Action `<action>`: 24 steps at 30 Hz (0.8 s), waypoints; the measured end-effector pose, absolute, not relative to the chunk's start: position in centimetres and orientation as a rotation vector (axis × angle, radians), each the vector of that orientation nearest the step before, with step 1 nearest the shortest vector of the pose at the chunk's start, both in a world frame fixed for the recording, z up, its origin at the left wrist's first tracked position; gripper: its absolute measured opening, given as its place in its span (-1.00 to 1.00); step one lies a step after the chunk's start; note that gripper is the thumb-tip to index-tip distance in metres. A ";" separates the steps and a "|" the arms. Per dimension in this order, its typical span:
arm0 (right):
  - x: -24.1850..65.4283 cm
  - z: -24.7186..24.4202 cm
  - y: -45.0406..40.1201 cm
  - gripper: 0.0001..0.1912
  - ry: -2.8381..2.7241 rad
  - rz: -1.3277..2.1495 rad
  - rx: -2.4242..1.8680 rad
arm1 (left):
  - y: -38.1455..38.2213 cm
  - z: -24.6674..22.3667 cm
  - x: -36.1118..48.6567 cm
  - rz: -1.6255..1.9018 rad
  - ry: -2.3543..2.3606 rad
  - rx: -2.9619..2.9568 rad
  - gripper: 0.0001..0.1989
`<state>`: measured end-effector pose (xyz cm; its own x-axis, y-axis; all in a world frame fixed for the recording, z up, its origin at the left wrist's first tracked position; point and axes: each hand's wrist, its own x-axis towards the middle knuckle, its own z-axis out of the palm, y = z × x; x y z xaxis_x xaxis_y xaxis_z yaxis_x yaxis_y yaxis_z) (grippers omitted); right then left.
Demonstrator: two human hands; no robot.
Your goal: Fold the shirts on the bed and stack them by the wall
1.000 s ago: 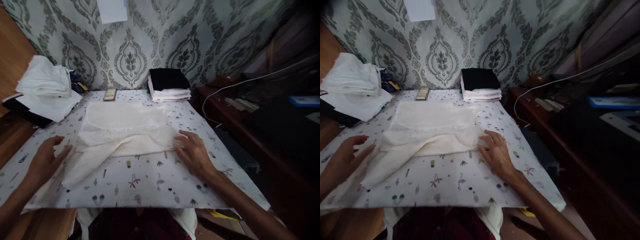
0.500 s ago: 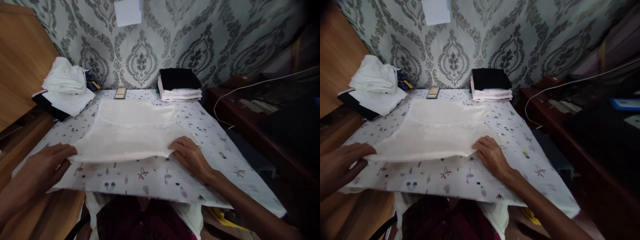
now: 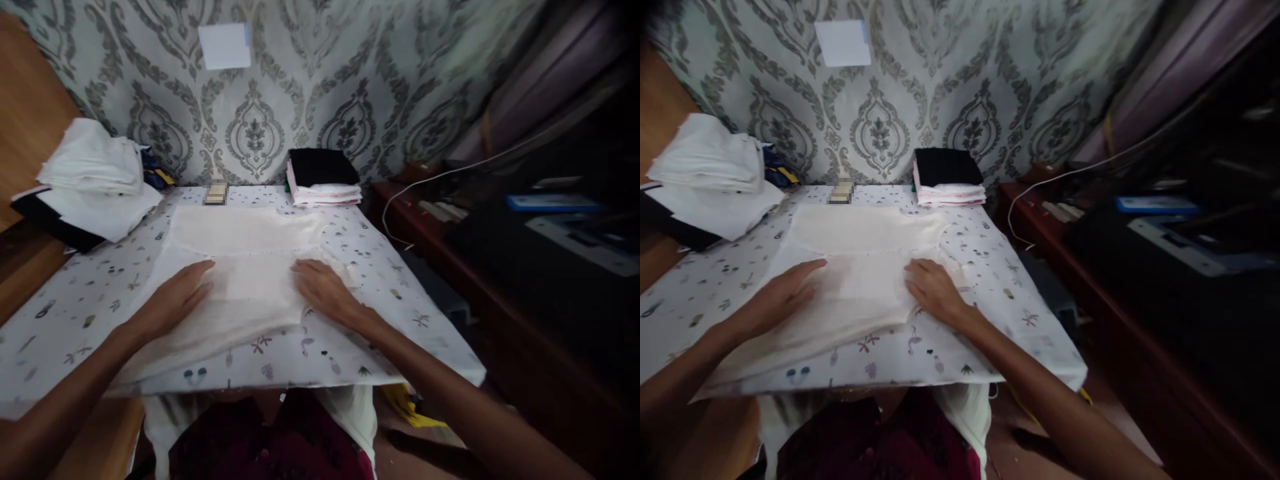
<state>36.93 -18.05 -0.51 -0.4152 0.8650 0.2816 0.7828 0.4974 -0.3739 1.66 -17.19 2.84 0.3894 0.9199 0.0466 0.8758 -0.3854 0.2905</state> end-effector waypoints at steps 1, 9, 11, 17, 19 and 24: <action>36.5 -0.9 -17.8 -0.60 -2.357 0.228 -1.419 | -16.4 1.6 2.4 0.278 1.588 2.463 -0.30; 40.7 -3.1 -18.9 -0.33 -2.373 0.154 -1.824 | -15.0 -6.3 -5.4 0.144 1.796 2.593 -0.31; 41.9 -3.2 -19.2 -0.33 -2.354 0.124 -1.842 | -15.2 -6.3 -6.7 0.120 1.810 2.596 -0.33; 41.9 -3.5 -20.6 -0.42 -2.268 -0.047 -1.781 | -16.8 -2.2 -6.9 0.073 1.920 2.364 -0.28; 41.0 -3.4 -21.6 -0.45 -2.356 -0.043 -1.570 | -18.6 -0.4 -7.5 0.158 1.894 2.300 -0.26; 37.4 -2.6 -23.4 -0.42 -2.564 0.179 -0.992 | -25.1 2.0 -8.2 0.234 1.609 2.292 -0.36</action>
<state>37.39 -23.40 -2.63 -0.6761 0.6702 0.3061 0.6212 0.7419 -0.2522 -8.24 -25.05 1.97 0.3488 0.9356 -0.0544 0.8814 -0.3078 0.3584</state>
